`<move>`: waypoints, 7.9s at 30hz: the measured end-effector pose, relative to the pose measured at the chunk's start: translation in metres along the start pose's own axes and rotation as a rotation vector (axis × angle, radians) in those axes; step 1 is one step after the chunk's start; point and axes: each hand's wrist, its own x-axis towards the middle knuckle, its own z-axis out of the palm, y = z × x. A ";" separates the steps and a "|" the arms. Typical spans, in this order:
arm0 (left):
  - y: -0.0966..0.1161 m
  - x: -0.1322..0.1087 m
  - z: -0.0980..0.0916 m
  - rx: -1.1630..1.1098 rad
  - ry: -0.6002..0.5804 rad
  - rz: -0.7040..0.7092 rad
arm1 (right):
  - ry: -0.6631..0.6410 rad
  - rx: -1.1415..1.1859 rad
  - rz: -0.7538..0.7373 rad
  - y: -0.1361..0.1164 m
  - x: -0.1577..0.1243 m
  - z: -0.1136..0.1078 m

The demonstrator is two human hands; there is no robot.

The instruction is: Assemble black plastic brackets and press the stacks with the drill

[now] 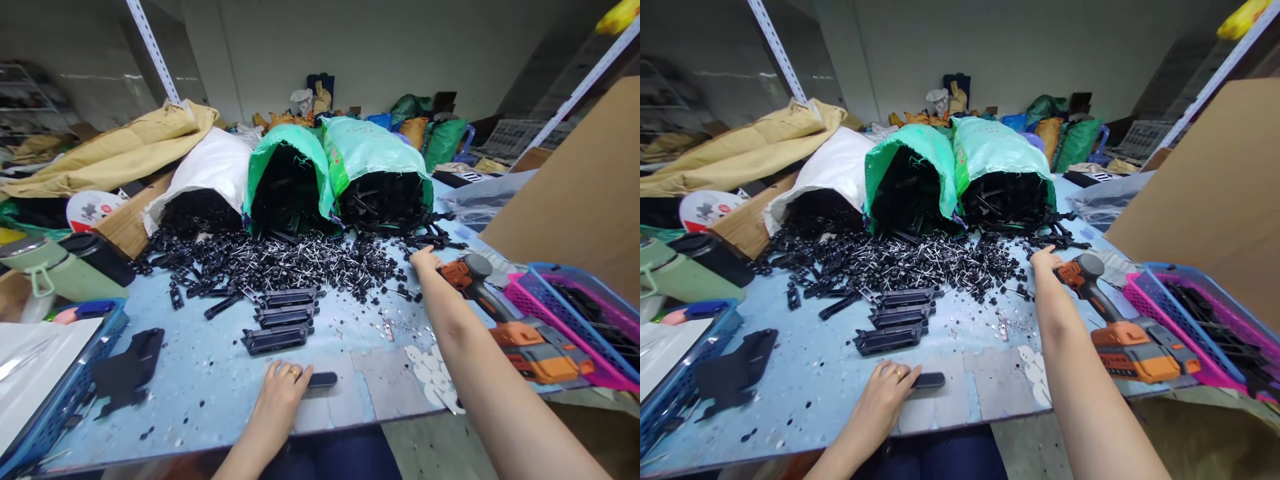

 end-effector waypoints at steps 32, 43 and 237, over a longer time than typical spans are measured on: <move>0.020 0.027 -0.023 -0.548 0.029 -0.156 | -0.965 -0.142 -1.260 0.020 -0.281 -0.113; 0.026 0.019 -0.011 -0.318 -0.082 -0.105 | -0.730 -0.367 -1.296 0.014 -0.298 -0.106; 0.060 0.000 -0.032 -0.824 0.628 -0.439 | -0.912 0.880 -0.725 -0.008 -0.356 -0.079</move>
